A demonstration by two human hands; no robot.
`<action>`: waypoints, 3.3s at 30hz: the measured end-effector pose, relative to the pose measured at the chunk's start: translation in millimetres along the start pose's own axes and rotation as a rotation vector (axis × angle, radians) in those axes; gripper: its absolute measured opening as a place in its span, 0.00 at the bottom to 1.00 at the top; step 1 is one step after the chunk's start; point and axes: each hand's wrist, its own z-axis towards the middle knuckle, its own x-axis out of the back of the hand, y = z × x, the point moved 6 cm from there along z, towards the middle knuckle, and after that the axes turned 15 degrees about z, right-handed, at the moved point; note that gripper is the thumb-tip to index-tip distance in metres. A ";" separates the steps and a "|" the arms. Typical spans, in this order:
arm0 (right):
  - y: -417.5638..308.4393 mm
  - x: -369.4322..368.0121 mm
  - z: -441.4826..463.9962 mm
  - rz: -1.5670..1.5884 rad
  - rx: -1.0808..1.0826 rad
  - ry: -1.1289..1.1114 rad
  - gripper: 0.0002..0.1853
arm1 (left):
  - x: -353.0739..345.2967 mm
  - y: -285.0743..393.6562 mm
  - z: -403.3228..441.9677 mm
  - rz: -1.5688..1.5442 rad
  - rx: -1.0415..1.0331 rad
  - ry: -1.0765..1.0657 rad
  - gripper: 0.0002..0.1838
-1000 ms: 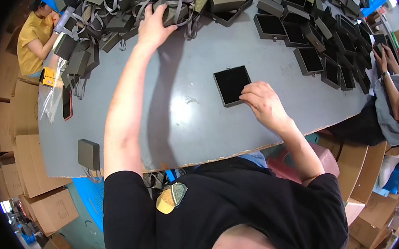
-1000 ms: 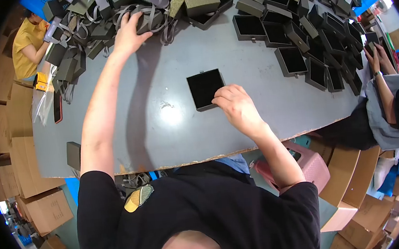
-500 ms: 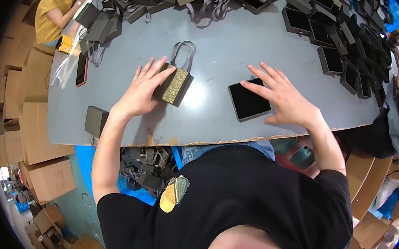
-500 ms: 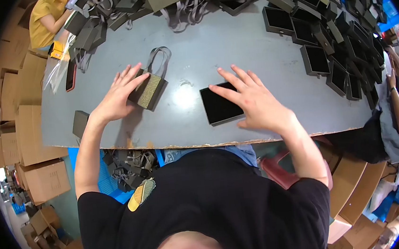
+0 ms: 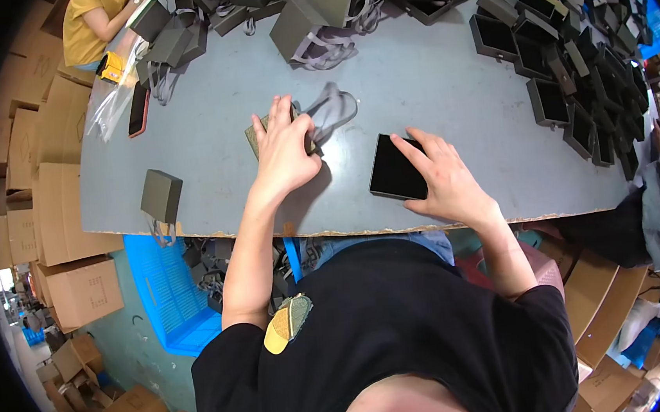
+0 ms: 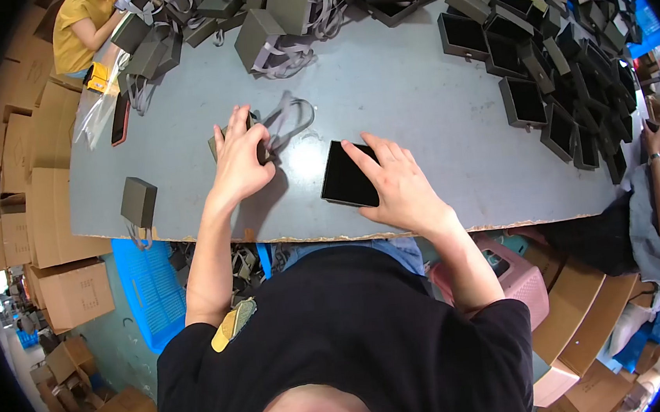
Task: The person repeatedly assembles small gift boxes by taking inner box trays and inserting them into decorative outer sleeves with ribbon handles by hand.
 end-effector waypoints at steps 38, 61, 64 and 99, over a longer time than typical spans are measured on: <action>-18.8 -69.9 69.4 0.247 0.194 0.198 0.59 | -37.4 -53.8 -59.2 -0.558 0.390 0.403 0.26; 163.8 94.8 128.2 -0.594 -0.244 0.587 0.34 | 86.7 -55.7 -104.2 0.201 -0.121 -0.682 0.59; 145.3 82.1 120.3 -0.517 -0.246 0.579 0.29 | 101.3 -62.5 -42.0 -0.021 -0.272 -0.485 0.57; 27.7 -10.0 59.1 0.205 0.032 0.354 0.50 | -28.0 -43.9 27.5 -0.741 0.150 0.553 0.28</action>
